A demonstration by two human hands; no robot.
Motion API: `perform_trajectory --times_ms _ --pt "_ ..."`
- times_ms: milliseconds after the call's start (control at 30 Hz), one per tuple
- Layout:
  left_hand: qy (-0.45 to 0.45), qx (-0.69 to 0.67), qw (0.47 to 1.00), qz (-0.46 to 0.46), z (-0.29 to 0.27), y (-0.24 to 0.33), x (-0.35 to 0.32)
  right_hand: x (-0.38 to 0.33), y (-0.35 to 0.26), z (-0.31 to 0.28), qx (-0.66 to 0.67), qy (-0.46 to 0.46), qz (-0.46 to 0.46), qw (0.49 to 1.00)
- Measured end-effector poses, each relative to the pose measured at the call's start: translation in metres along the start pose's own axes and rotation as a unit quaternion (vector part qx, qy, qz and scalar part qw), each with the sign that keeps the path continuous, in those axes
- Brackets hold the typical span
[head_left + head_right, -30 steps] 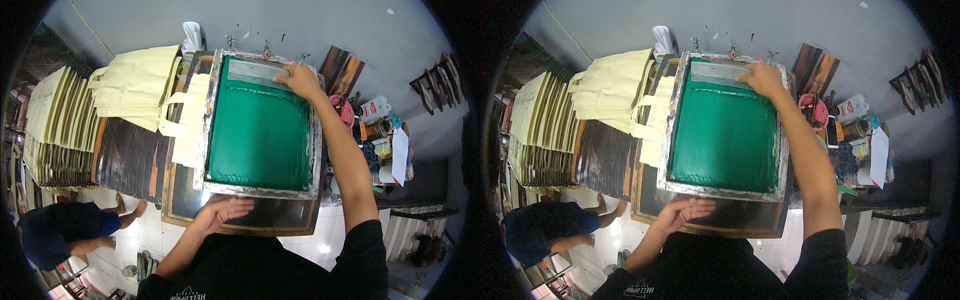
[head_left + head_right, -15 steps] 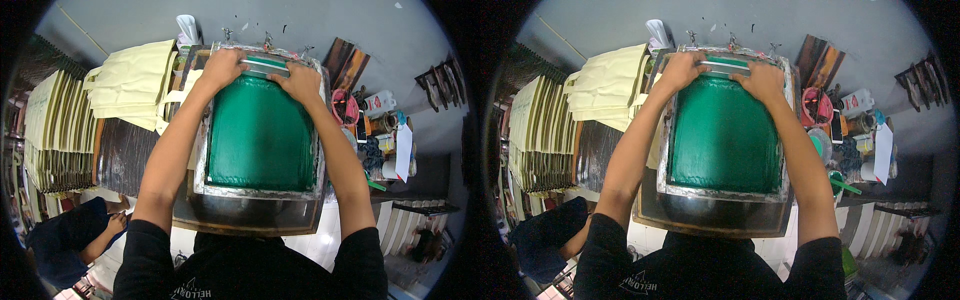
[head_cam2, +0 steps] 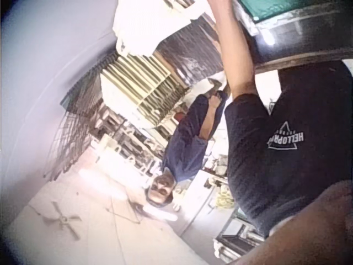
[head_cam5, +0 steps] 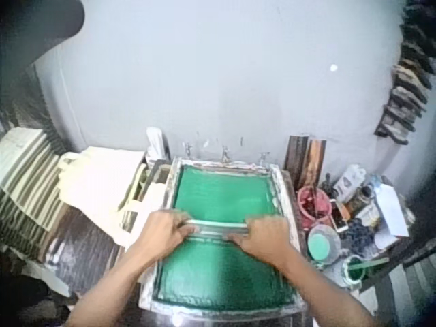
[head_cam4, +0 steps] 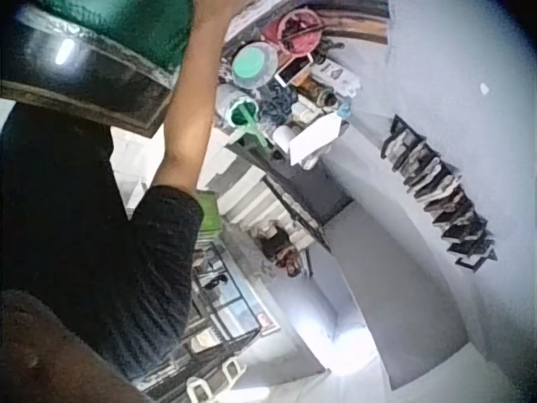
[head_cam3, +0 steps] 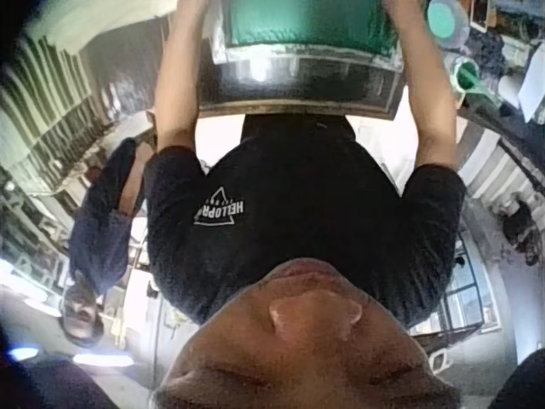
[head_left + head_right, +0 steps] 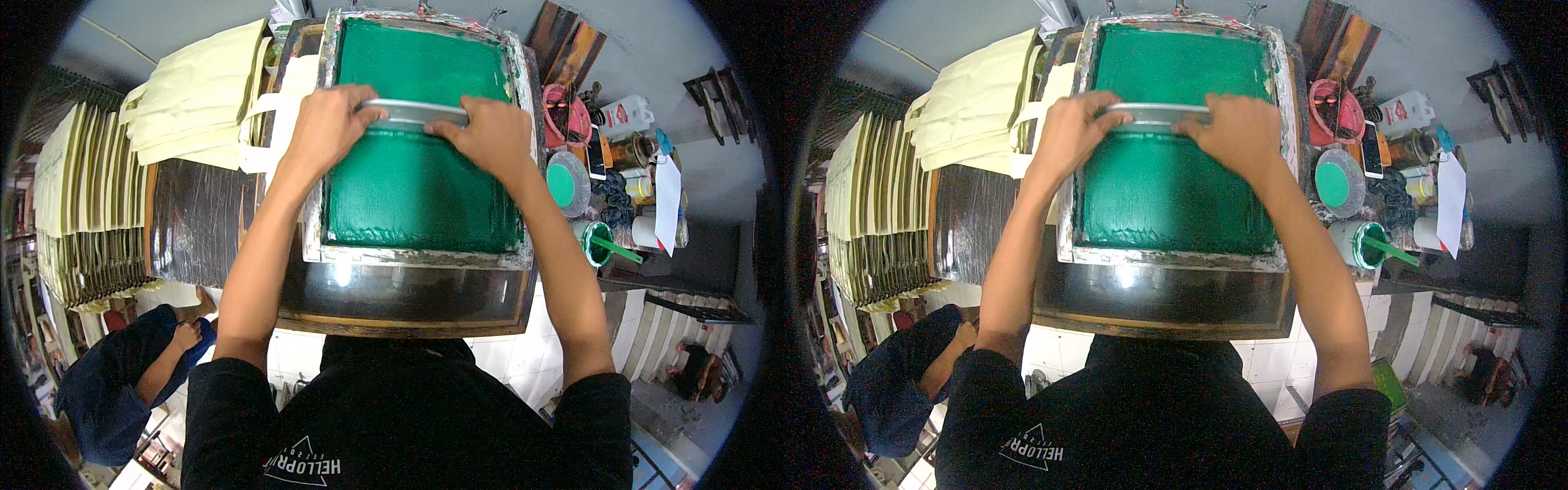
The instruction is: The person performs screen printing on yellow bags by placing a bag on the platform, lowering the frame, spreading ink with a squeegee, and then lifting the frame.
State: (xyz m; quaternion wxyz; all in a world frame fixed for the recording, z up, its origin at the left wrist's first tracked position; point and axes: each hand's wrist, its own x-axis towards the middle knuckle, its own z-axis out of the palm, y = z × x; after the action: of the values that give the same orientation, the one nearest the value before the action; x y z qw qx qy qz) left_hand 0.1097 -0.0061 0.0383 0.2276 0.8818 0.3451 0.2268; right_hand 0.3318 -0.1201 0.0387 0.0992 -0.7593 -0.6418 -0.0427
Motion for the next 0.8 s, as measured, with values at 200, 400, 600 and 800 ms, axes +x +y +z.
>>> perform_trajectory --times_ms 200,400,600,800 --pt "-0.061 -0.006 0.998 -0.023 -0.011 0.033 -0.075 -0.077 -0.022 -0.01 0.022 -0.049 -0.008 0.999" --pt "0.047 -0.005 0.997 0.055 -0.008 0.05 -0.145 -0.14 -0.045 -0.005 0.034 0.085 -0.055 0.994" --pt "0.04 0.067 0.995 0.061 0.009 0.002 -0.204 -0.157 -0.04 -0.007 0.07 0.106 -0.091 0.988" --pt "0.235 0.011 0.967 0.093 -0.034 0.025 -0.174 -0.142 -0.036 -0.078 0.066 0.254 -0.127 0.956"
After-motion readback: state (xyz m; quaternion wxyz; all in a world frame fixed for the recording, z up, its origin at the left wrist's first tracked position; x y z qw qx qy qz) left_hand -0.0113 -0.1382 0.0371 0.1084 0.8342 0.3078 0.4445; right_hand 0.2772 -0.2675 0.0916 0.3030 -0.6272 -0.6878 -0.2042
